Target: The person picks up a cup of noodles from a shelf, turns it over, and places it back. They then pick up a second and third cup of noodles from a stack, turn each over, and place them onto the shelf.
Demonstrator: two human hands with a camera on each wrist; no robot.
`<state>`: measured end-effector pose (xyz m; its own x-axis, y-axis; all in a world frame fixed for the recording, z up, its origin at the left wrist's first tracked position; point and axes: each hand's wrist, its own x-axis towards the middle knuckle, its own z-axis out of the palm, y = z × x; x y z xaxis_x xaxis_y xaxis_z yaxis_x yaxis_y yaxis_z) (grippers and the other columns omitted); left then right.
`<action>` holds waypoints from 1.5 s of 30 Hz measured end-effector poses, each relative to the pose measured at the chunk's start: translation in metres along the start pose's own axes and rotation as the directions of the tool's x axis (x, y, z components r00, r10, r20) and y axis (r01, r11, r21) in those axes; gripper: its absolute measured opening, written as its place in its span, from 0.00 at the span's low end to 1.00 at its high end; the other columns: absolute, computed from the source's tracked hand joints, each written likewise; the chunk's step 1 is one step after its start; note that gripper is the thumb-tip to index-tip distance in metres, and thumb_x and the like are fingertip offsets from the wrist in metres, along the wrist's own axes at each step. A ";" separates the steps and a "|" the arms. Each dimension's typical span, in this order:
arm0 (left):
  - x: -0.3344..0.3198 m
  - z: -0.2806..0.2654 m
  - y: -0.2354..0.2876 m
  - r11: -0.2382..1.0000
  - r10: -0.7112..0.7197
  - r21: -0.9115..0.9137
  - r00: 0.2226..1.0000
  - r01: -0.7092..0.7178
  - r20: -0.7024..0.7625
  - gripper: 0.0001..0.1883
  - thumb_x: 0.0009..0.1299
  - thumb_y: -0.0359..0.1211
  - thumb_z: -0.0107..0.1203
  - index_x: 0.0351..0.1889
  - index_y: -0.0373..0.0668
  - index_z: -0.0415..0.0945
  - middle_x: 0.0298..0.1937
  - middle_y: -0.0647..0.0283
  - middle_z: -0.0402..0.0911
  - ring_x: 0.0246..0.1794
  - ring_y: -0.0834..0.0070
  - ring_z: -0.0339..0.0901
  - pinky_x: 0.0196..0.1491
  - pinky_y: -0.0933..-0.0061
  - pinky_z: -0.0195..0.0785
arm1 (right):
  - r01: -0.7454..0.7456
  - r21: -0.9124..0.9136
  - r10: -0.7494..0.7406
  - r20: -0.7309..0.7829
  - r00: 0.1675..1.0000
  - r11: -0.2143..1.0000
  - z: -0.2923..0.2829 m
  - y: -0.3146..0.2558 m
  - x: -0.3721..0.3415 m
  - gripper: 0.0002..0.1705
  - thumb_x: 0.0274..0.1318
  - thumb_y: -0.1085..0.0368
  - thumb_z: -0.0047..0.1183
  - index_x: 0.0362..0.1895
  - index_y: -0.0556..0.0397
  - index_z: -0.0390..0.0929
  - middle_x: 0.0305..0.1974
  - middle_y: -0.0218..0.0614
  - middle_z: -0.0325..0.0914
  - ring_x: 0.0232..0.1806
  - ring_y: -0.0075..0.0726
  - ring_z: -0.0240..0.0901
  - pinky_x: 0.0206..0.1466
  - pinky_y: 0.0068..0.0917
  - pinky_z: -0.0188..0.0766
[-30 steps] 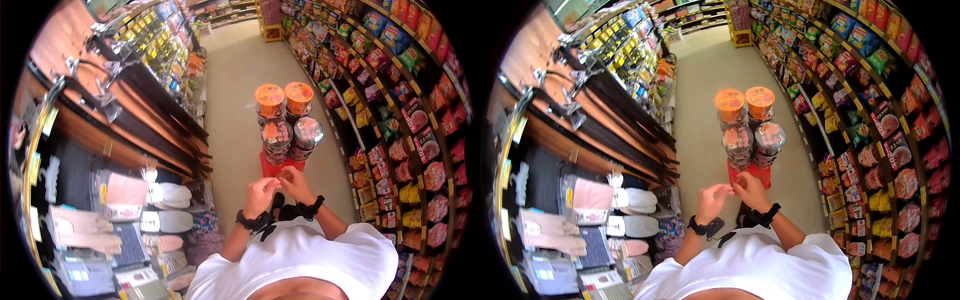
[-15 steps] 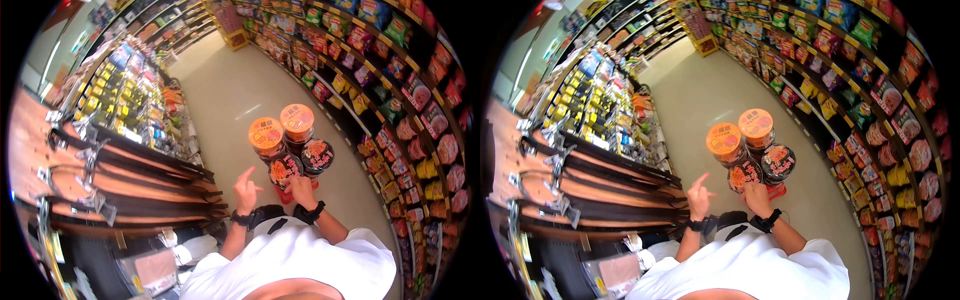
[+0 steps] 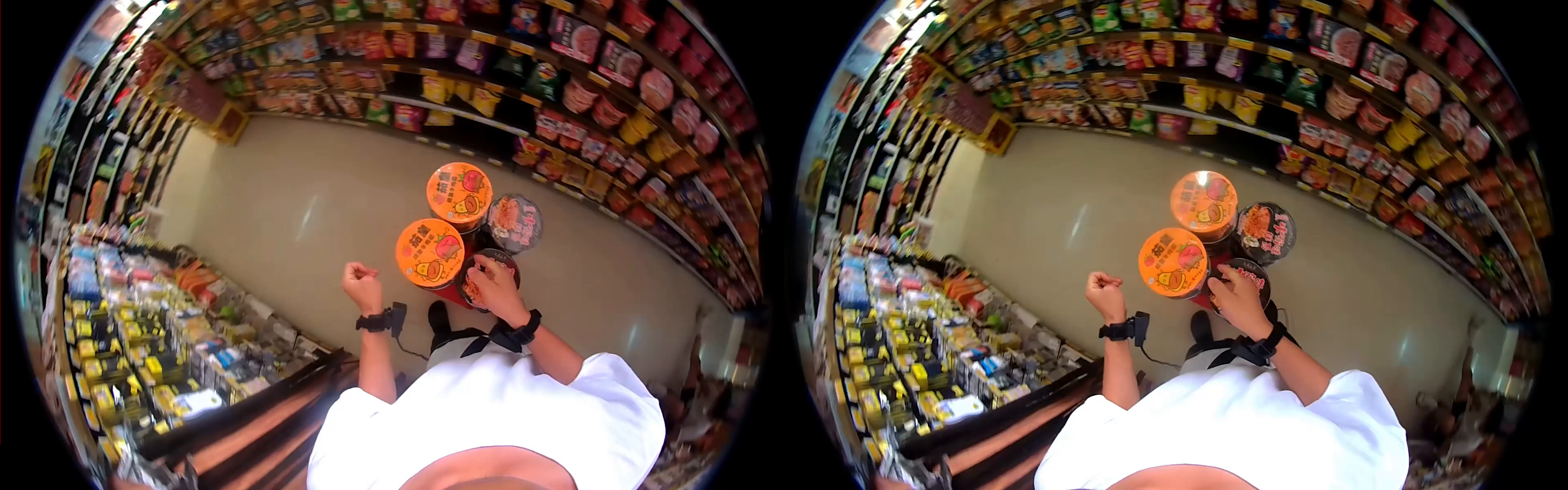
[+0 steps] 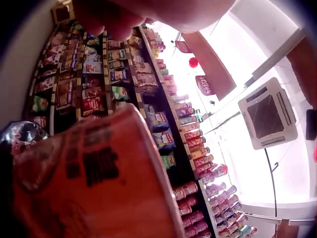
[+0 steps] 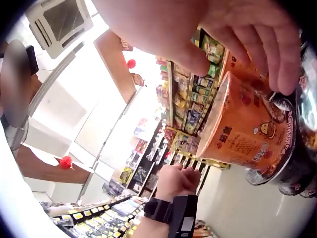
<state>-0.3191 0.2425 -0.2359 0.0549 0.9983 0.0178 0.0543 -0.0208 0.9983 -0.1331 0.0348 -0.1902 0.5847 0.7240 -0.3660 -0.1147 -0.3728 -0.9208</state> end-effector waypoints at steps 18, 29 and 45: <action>-0.032 0.027 0.031 0.998 0.060 -0.037 0.806 -0.047 0.590 0.20 0.82 0.36 0.43 0.59 0.27 0.75 0.55 0.54 0.80 0.52 0.69 0.76 0.58 0.67 0.68 | 0.141 0.042 -0.136 -0.109 0.985 0.989 0.043 0.021 -0.017 0.27 0.64 0.57 0.59 0.61 0.60 0.76 0.47 0.44 0.85 0.42 0.38 0.84 0.48 0.32 0.78; -0.262 0.080 0.099 0.722 0.596 -0.080 0.559 -0.687 0.577 0.27 0.80 0.41 0.47 0.68 0.28 0.70 0.57 0.51 0.68 0.56 0.62 0.70 0.59 0.63 0.64 | 0.362 0.128 -0.279 -0.423 0.862 0.923 -0.127 0.043 -0.173 0.20 0.67 0.57 0.58 0.50 0.63 0.82 0.36 0.45 0.87 0.35 0.28 0.84 0.41 0.29 0.78; -0.506 0.288 0.115 0.688 0.409 -0.448 -0.205 -0.570 0.889 0.71 0.53 0.54 0.78 0.80 0.31 0.36 0.79 0.42 0.42 0.78 0.46 0.46 0.77 0.49 0.48 | 0.509 0.282 0.003 -0.877 0.481 0.813 -0.369 0.127 -0.341 0.22 0.65 0.59 0.64 0.53 0.65 0.80 0.40 0.31 0.83 0.39 0.18 0.77 0.43 0.19 0.75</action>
<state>-0.0532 -0.2805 -0.1460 0.8974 -0.2614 0.3555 -0.4409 -0.5595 0.7018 -0.0502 -0.4735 -0.1323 0.9850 -0.1616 -0.0603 -0.0220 0.2292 -0.9731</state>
